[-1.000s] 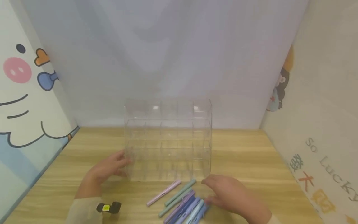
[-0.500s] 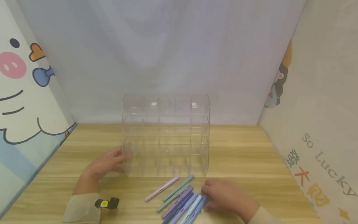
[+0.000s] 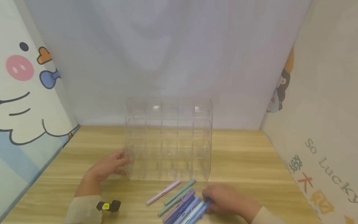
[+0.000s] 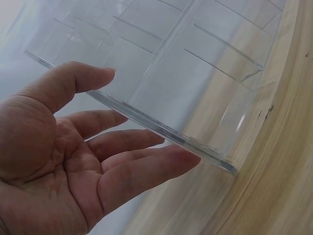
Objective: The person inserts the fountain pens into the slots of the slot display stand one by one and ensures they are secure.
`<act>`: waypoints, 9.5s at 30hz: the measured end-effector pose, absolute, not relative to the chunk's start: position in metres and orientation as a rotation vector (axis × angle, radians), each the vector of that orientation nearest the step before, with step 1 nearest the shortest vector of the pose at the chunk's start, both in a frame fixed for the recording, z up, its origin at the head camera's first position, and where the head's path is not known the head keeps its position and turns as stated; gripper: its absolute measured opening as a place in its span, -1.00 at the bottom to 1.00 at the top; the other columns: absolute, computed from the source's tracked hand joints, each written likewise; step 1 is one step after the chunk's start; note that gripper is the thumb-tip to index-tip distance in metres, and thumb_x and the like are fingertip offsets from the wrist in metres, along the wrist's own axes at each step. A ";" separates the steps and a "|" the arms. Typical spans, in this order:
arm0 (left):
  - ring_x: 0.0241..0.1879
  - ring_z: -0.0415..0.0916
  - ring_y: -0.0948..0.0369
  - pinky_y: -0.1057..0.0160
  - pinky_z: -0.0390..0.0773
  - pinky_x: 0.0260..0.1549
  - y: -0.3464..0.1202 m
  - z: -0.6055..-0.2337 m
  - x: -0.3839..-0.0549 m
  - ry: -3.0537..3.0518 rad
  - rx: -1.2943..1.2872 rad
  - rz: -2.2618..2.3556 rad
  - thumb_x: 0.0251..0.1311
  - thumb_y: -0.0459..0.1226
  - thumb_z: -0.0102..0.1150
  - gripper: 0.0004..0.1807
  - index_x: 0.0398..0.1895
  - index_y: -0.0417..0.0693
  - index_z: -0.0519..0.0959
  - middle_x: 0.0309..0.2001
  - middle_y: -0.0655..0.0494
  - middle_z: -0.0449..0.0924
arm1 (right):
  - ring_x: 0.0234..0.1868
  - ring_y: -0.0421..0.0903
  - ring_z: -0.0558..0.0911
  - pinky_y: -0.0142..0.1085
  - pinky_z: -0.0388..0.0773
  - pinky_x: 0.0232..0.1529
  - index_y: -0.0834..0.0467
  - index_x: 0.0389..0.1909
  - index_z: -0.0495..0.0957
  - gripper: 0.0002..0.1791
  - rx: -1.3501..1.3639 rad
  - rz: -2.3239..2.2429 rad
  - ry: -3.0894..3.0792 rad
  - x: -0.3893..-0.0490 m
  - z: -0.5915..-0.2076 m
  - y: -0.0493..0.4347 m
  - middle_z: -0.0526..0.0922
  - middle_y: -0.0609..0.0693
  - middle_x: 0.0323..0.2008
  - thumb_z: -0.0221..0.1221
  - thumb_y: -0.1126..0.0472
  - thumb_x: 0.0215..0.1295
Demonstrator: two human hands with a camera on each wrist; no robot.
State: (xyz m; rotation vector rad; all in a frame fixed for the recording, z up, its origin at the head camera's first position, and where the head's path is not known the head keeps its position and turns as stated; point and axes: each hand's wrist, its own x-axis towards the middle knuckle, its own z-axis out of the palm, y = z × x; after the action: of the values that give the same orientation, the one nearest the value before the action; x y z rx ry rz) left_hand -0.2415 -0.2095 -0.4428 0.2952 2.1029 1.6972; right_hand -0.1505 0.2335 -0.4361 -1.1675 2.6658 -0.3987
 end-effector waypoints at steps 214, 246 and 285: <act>0.41 0.18 -0.16 -0.01 0.63 0.04 -0.213 -0.444 -0.247 2.125 0.280 1.630 0.40 -0.06 0.11 -0.14 0.60 0.12 -0.14 0.48 -0.21 0.12 | -0.34 -0.30 0.55 -0.37 0.58 -0.32 -0.03 -0.25 0.59 -0.94 -0.984 -1.120 2.288 -0.171 -0.398 0.225 0.67 -0.16 -0.34 0.21 0.08 0.38; 0.40 0.19 -0.17 0.02 0.64 0.02 -0.215 -0.441 -0.246 2.133 0.276 1.614 0.44 -0.11 0.06 -0.17 0.60 0.11 -0.16 0.49 -0.24 0.08 | -0.29 0.03 0.75 -0.05 0.71 -0.43 0.28 0.12 0.41 -0.71 -0.972 -2.030 2.044 -0.181 -0.404 0.217 0.69 0.19 -0.27 -0.09 0.50 0.47; 0.37 0.25 -0.15 -0.01 0.65 0.00 -0.214 -0.440 -0.245 2.110 0.284 1.662 0.38 -0.07 0.14 -0.15 0.59 0.12 -0.09 0.46 -0.24 0.17 | -0.30 -0.06 0.71 -0.16 0.72 -0.31 0.27 0.13 0.42 -0.60 -0.773 -2.002 2.543 -0.282 -0.280 0.208 0.65 0.13 -0.26 0.17 0.13 0.41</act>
State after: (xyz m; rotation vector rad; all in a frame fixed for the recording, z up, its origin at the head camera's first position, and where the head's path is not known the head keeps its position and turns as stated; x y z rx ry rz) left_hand -0.2446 -0.2142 -0.4399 0.2837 2.1102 1.6620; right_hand -0.2815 0.2081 -0.2801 -0.7732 2.5432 -2.0016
